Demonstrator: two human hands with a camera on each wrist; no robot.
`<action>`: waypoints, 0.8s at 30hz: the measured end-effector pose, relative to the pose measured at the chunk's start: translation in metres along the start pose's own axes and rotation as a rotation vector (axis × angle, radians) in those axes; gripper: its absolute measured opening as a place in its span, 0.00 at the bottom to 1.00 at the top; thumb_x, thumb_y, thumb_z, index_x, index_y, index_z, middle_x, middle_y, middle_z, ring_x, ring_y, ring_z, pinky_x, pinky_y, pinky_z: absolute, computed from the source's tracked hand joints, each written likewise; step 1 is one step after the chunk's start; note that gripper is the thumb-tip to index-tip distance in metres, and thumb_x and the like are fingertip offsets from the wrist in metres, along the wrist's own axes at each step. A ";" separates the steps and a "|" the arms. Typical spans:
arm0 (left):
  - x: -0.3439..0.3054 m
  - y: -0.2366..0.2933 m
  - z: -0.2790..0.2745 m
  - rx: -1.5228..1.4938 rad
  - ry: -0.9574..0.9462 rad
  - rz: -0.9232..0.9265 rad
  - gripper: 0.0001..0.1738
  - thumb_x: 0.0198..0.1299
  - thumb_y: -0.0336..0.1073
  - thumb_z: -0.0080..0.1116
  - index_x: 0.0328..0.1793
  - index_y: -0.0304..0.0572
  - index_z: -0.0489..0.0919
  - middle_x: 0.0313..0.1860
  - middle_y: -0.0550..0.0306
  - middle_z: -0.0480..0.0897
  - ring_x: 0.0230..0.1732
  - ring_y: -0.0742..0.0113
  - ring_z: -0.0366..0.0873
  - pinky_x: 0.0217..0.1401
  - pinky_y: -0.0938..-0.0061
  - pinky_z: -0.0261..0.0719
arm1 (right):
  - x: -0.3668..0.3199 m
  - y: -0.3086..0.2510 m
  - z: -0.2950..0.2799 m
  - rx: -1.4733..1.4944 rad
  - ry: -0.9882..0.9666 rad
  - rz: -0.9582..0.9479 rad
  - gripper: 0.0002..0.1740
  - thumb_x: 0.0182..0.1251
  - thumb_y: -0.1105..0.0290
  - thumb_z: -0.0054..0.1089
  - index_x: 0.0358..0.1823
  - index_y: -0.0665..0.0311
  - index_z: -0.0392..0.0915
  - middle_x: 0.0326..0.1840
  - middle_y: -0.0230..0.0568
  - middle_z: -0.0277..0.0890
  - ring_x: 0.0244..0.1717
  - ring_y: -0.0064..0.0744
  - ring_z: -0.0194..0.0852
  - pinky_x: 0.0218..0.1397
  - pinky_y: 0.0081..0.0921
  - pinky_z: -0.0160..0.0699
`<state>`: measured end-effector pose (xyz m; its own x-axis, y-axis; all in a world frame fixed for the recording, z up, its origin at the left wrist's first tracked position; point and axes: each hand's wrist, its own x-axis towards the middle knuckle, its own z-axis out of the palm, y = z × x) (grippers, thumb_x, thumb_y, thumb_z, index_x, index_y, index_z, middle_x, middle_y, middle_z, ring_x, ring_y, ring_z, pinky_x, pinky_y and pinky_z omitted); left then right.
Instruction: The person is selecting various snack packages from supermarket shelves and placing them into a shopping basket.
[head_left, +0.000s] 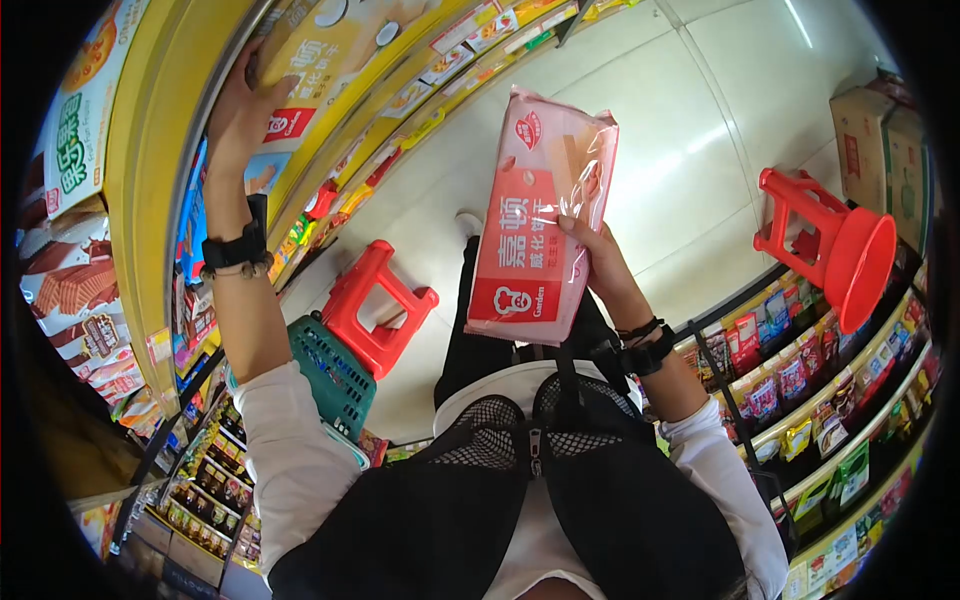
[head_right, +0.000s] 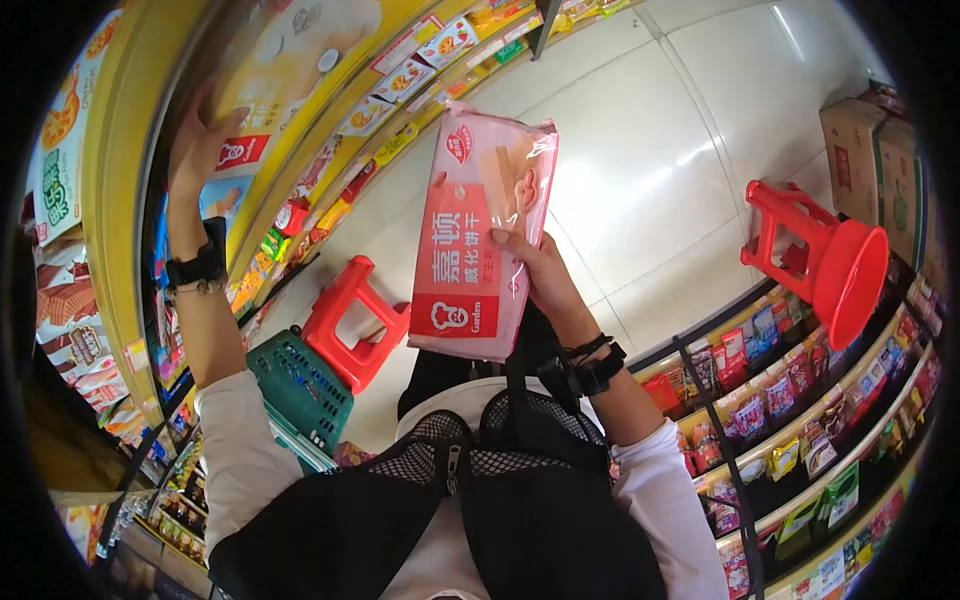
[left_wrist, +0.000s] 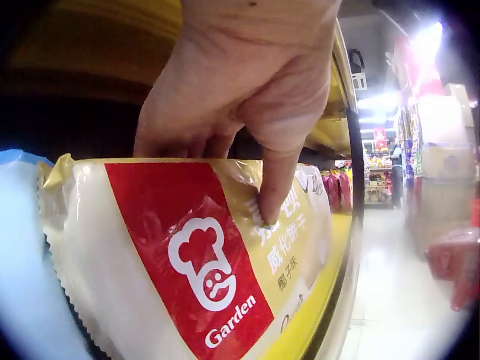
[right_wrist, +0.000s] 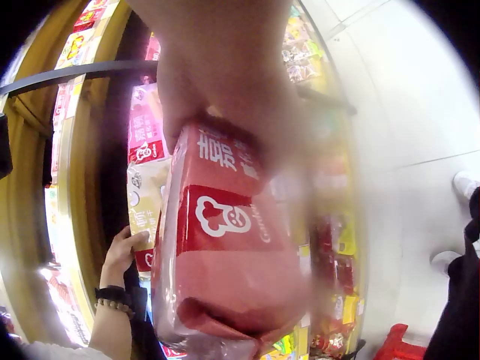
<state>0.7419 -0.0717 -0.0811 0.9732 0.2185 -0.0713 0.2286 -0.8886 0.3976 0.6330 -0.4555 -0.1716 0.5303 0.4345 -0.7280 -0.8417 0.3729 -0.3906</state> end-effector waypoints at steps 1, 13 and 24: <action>0.001 0.002 -0.002 0.091 -0.026 -0.045 0.35 0.49 0.40 0.63 0.63 0.37 0.64 0.52 0.47 0.76 0.52 0.62 0.76 0.54 0.73 0.70 | 0.001 -0.001 -0.001 -0.002 -0.010 0.010 0.25 0.60 0.65 0.59 0.54 0.72 0.65 0.46 0.43 0.74 0.44 0.29 0.76 0.49 0.25 0.76; -0.008 -0.023 -0.001 0.196 0.130 0.116 0.38 0.50 0.51 0.61 0.64 0.41 0.65 0.53 0.42 0.76 0.54 0.54 0.75 0.56 0.67 0.68 | -0.003 0.004 0.010 -0.031 -0.017 0.006 0.25 0.61 0.64 0.57 0.55 0.70 0.64 0.47 0.42 0.74 0.46 0.28 0.75 0.50 0.26 0.74; -0.178 0.057 0.027 -0.537 -0.030 -0.173 0.21 0.55 0.39 0.61 0.53 0.38 0.74 0.48 0.49 0.78 0.50 0.60 0.76 0.50 0.71 0.72 | -0.009 0.006 0.025 -0.005 -0.057 0.011 0.25 0.62 0.62 0.54 0.55 0.71 0.65 0.48 0.42 0.74 0.47 0.28 0.75 0.50 0.26 0.74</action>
<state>0.5822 -0.1722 -0.0703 0.9246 0.3243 -0.1998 0.3487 -0.5092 0.7868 0.6252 -0.4366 -0.1529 0.5255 0.4849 -0.6991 -0.8481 0.3638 -0.3851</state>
